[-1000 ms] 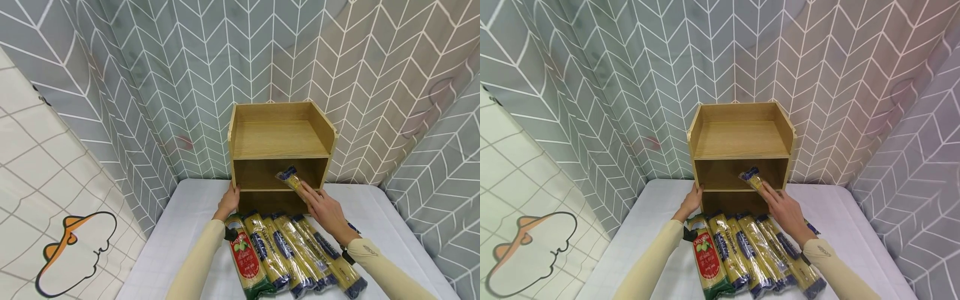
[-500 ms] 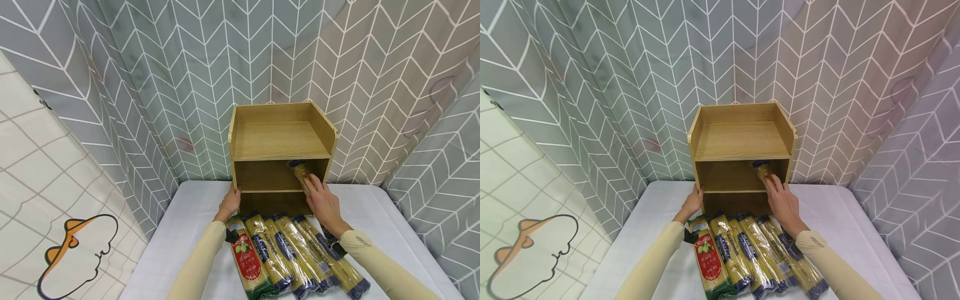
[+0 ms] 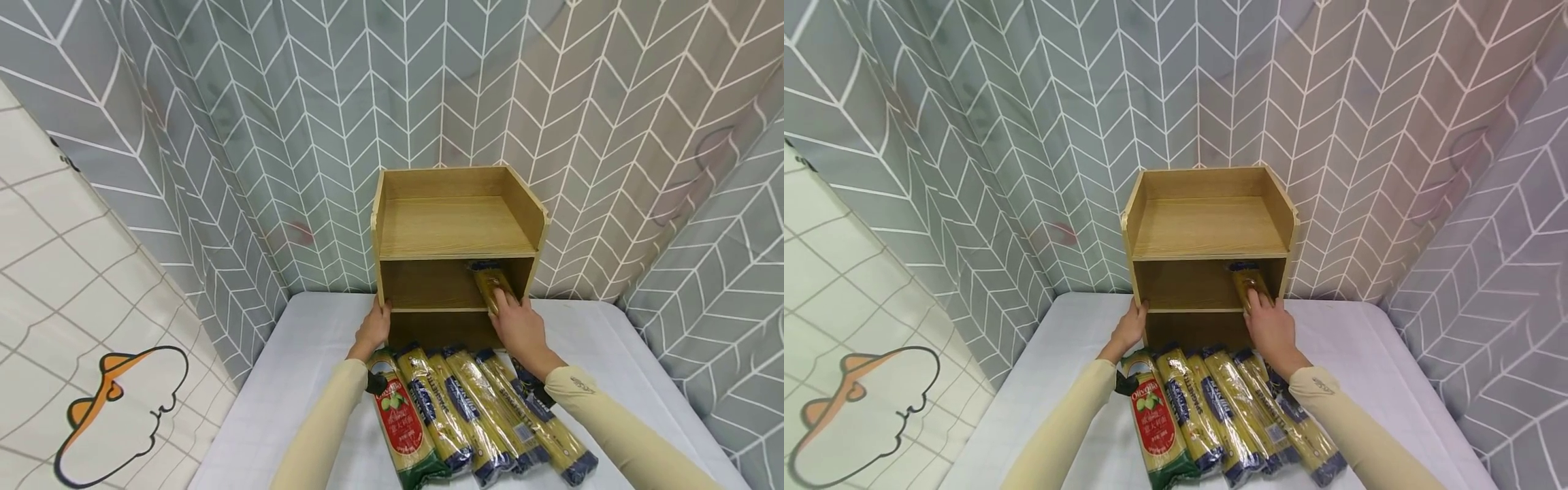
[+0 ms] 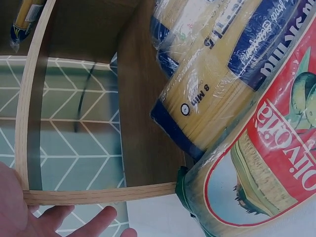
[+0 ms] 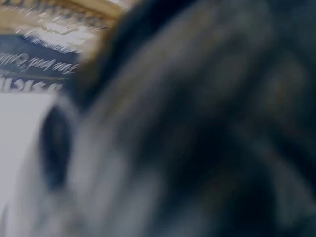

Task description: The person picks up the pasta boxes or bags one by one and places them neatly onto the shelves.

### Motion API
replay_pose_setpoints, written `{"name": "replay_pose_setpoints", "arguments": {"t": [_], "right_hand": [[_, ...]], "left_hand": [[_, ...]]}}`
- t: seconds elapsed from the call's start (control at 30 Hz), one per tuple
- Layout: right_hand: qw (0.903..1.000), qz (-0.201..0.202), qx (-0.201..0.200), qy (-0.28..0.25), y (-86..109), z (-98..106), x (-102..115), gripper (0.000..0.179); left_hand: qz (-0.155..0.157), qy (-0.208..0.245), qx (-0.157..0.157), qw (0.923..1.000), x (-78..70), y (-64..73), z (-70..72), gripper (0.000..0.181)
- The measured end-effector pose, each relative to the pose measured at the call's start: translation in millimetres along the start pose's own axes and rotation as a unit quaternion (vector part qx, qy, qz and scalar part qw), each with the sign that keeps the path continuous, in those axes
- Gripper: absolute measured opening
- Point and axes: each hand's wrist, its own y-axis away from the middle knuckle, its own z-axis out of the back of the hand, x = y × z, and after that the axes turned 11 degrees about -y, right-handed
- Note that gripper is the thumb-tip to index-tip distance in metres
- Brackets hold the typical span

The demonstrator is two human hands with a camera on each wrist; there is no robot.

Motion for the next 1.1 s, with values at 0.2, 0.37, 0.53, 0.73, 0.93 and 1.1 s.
{"name": "replay_pose_setpoints", "arguments": {"t": [0.2,0.37,0.53,0.73,0.93,1.1], "right_hand": [[0.9979,-0.044,0.047,0.002,-9.4,1,10,0.042],[0.9882,-0.076,0.132,0.021,-19.9,-1,15,0.038],[0.9859,-0.055,0.154,0.033,-27.3,-4,7,0.033],[0.9852,-0.044,0.164,0.021,-37.4,-5,-5,0.037],[0.9865,-0.037,0.158,0.021,-42.7,-3,-6,0.044],[0.9902,-0.032,0.136,-0.006,-37.4,7,3,0.063]], "left_hand": [[0.004,-0.002,-0.01,0.9999,2.5,-1.6,-2.2,0.063],[0.009,-0.006,-0.013,0.9999,4.0,1.3,-4.5,0.063],[0.0,0.0,-0.013,0.9999,0.6,5.5,-6.5,0.061],[-0.003,-0.003,-0.014,0.9999,-1.3,4.7,-8.0,0.061],[0.0,-0.003,-0.02,0.9998,-2.7,1.9,-4.4,0.06],[0.006,-0.005,-0.021,0.9997,-2.1,2.0,-1.1,0.06]]}}
